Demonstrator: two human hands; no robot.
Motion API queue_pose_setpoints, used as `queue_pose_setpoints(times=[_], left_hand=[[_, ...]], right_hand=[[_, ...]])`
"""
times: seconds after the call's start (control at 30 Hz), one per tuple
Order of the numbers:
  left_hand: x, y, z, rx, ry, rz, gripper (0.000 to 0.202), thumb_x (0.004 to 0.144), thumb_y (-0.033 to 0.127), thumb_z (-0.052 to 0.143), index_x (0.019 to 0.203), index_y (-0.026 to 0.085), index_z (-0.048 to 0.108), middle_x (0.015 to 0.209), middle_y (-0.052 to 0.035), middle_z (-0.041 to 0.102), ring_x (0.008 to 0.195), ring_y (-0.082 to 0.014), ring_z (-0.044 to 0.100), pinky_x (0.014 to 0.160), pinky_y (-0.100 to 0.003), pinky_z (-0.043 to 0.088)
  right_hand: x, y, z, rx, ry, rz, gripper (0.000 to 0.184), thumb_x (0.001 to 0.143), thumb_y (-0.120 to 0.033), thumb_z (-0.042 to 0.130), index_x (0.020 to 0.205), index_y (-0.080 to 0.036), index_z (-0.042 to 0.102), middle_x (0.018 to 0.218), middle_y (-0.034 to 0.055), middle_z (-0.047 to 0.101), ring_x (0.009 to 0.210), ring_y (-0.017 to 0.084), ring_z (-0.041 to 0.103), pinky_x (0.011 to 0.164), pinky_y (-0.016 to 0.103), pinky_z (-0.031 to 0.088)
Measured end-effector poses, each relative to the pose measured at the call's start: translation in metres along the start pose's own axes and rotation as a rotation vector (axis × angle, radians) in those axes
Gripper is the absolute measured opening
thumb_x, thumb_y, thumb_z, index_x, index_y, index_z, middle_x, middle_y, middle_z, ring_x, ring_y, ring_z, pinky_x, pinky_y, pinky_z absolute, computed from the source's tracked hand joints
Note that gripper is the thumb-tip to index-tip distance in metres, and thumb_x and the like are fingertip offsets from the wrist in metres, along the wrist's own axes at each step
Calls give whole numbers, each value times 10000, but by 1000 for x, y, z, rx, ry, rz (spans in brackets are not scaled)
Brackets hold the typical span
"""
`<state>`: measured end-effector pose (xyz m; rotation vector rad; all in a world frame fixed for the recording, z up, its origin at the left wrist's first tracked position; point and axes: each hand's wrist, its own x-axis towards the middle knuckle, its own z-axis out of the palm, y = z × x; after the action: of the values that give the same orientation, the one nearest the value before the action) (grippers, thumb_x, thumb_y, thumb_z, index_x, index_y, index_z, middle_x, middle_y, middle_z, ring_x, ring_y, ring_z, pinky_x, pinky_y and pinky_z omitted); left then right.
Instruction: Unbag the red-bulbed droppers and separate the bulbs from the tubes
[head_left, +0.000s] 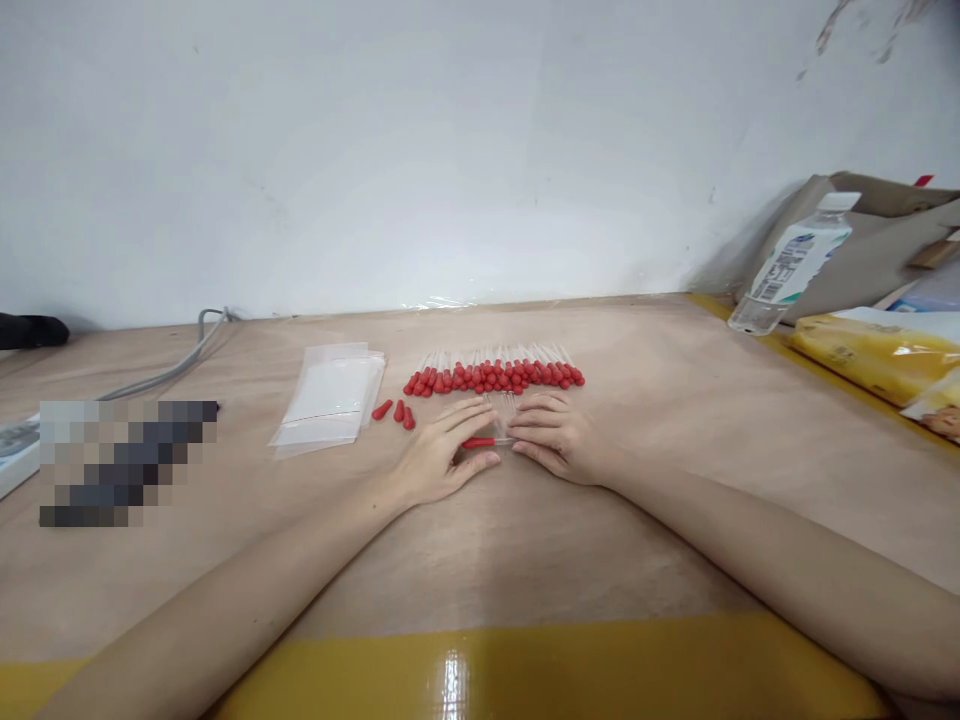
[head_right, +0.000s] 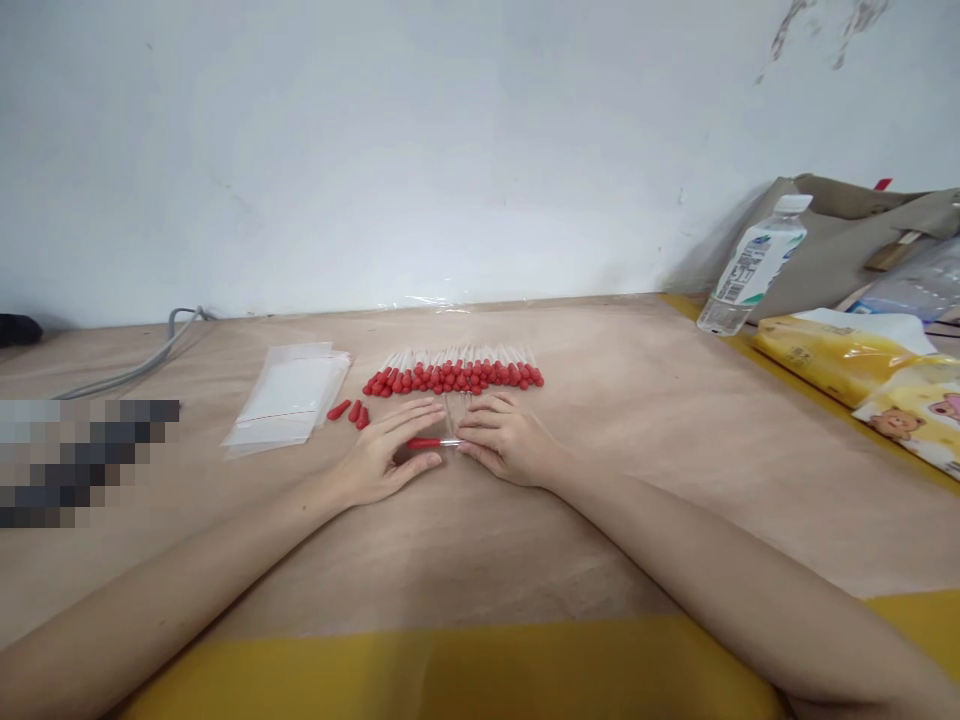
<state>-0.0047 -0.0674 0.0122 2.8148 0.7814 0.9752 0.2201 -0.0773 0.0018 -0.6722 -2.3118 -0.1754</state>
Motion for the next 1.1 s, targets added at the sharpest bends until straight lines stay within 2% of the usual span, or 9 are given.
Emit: queue_pose_setpoints(times=[0.1, 0.17, 0.3, 0.4, 0.67, 0.83, 1.1], left_hand=[[3, 0, 7, 14, -5, 42, 236, 850, 298, 507, 1020, 181, 620, 1090, -74, 635, 1130, -206, 514, 993, -425, 390], [3, 0, 9, 26, 12, 53, 206, 860, 273, 491, 969, 181, 640, 1020, -64, 667, 1077, -192, 557, 991, -424, 395], [1, -1, 10, 38, 69, 91, 189, 849, 256, 514, 958, 162, 637, 1012, -77, 670, 1037, -180, 584, 989, -404, 404], [1, 0, 10, 46, 77, 110, 175, 848, 242, 516, 955, 165, 630, 1010, -72, 671, 1027, -177, 590, 989, -404, 405], [-1, 7, 4, 75, 24, 128, 149, 856, 214, 484, 914, 169, 613, 998, -58, 673, 1064, -181, 567, 1033, -429, 345], [-5, 9, 1, 37, -4, 119, 158, 858, 213, 468, 921, 177, 608, 1001, -59, 671, 1070, -184, 563, 1059, -450, 294], [-8, 11, -2, 9, -39, 109, 161, 861, 206, 458, 897, 175, 611, 932, -59, 684, 1071, -186, 562, 1055, -456, 300]], right_hand=[[-1, -3, 3, -5, 11, 5, 209, 849, -259, 499, 990, -191, 638, 946, 47, 675, 981, 200, 544, 856, 390, 442], [-1, -4, 5, -21, 11, 32, 221, 848, -288, 502, 992, -190, 638, 968, 60, 667, 960, 200, 557, 840, 386, 447], [-1, -4, 7, -26, 8, 52, 277, 839, -354, 516, 1017, -173, 626, 1015, 77, 656, 955, 199, 576, 839, 372, 456], [1, -4, 8, 8, -12, 20, 238, 872, -293, 469, 1018, -176, 616, 1000, 60, 666, 944, 169, 592, 827, 331, 467], [0, -8, 5, 11, -8, -66, 172, 880, -204, 438, 947, -178, 595, 935, 47, 677, 855, 131, 618, 801, 297, 450], [0, -12, 2, -73, 9, -132, 163, 881, -205, 438, 939, -187, 589, 917, 41, 683, 862, 116, 623, 806, 282, 446], [-1, -12, -3, -209, 30, -249, 161, 887, -208, 442, 943, -190, 592, 935, 32, 688, 885, 119, 622, 807, 289, 457]])
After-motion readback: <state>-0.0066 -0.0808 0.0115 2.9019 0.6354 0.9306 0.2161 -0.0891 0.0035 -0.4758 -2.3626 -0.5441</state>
